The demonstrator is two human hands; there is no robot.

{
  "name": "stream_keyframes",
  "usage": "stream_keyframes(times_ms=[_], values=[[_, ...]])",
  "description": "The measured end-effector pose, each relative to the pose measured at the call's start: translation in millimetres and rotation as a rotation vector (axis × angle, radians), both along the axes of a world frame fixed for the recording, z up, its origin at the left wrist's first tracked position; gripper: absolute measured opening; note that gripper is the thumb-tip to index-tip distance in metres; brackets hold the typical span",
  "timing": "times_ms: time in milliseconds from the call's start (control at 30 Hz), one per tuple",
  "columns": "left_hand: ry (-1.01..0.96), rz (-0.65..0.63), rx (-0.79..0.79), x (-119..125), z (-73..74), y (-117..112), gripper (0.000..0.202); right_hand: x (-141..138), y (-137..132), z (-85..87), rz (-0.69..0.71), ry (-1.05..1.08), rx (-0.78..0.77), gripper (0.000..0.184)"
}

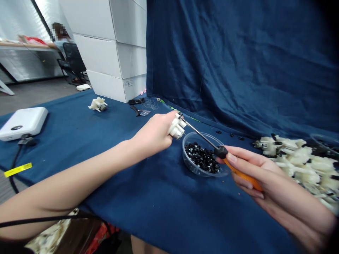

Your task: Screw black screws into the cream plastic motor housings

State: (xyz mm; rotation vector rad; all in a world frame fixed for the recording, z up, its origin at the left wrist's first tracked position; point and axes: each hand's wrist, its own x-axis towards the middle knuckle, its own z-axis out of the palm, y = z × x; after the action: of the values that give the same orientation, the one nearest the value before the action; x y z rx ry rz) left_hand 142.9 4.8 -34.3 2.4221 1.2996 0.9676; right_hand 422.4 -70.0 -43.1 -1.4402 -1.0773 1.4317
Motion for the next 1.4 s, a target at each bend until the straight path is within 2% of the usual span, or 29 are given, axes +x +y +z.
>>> stream_keyframes(times_ms=[100, 200, 300, 400, 567, 667, 733, 800, 867, 933, 1033, 1133, 1233, 1300, 1400], values=[[0.011, 0.007, 0.087, 0.7, -4.9, 0.6, 0.058, 3.1, 1.1, 0.8, 0.024, -0.006, -0.003, 0.080], [-0.044, -0.021, 0.226, 3.2, -12.0, -1.4, 0.063, 11.2, 2.0, 1.4, 0.059, -0.068, 0.079, 0.073], [-0.105, -0.067, 0.426, 4.7, -16.8, -5.3, 0.069, 21.9, 4.3, 1.9, 0.006, -0.214, 0.287, 0.058], [-0.090, -0.094, 0.571, 2.6, -15.3, -9.3, 0.073, 27.3, 6.9, -1.1, -0.012, -0.373, 0.532, 0.045], [-0.094, -0.071, 0.615, -1.9, -8.6, -13.8, 0.078, 17.1, 5.8, -11.4, -0.056, -0.521, 0.763, 0.036], [-0.149, -0.090, 0.602, 0.6, -8.9, -15.0, 0.076, 11.7, 4.3, -15.7, -0.041, -0.607, 1.005, 0.022], [-0.216, -0.100, 0.505, 4.5, -9.9, -15.6, 0.071, 11.1, 2.8, -17.9, -0.092, -0.779, 1.187, 0.027], [-0.297, -0.096, 0.316, 8.6, -10.4, -15.4, 0.064, 11.6, 0.8, -19.9, -0.126, -1.001, 1.326, 0.052], [-0.367, -0.090, 0.090, 11.5, -9.9, -13.4, 0.057, 11.3, -1.3, -21.6, -0.098, -1.157, 1.399, 0.075], [-0.427, -0.095, -0.093, 12.4, -8.5, -9.1, 0.050, 9.6, -3.1, -22.4, -0.035, -1.213, 1.415, 0.084], [-0.486, -0.126, -0.310, 11.0, -4.4, -1.8, 0.046, 7.6, -6.6, -20.1, 0.007, -1.237, 1.407, 0.085], [-0.452, -0.116, -0.489, 9.2, 2.0, 0.7, 0.049, 11.2, -12.9, -12.0, 0.003, -1.286, 1.432, 0.085], [-0.385, -0.074, -0.622, 8.1, 8.7, -2.2, 0.053, 20.4, -18.7, -3.1, 0.122, -1.384, 1.448, 0.077], [-0.361, -0.080, -0.697, 6.9, 12.2, -4.3, 0.054, 26.4, -19.1, -1.7, 0.184, -1.437, 1.491, 0.066], [-0.344, -0.120, -0.693, 2.9, 15.6, -4.5, 0.048, 29.9, -15.2, -7.6, 0.140, -1.443, 1.639, 0.054]])
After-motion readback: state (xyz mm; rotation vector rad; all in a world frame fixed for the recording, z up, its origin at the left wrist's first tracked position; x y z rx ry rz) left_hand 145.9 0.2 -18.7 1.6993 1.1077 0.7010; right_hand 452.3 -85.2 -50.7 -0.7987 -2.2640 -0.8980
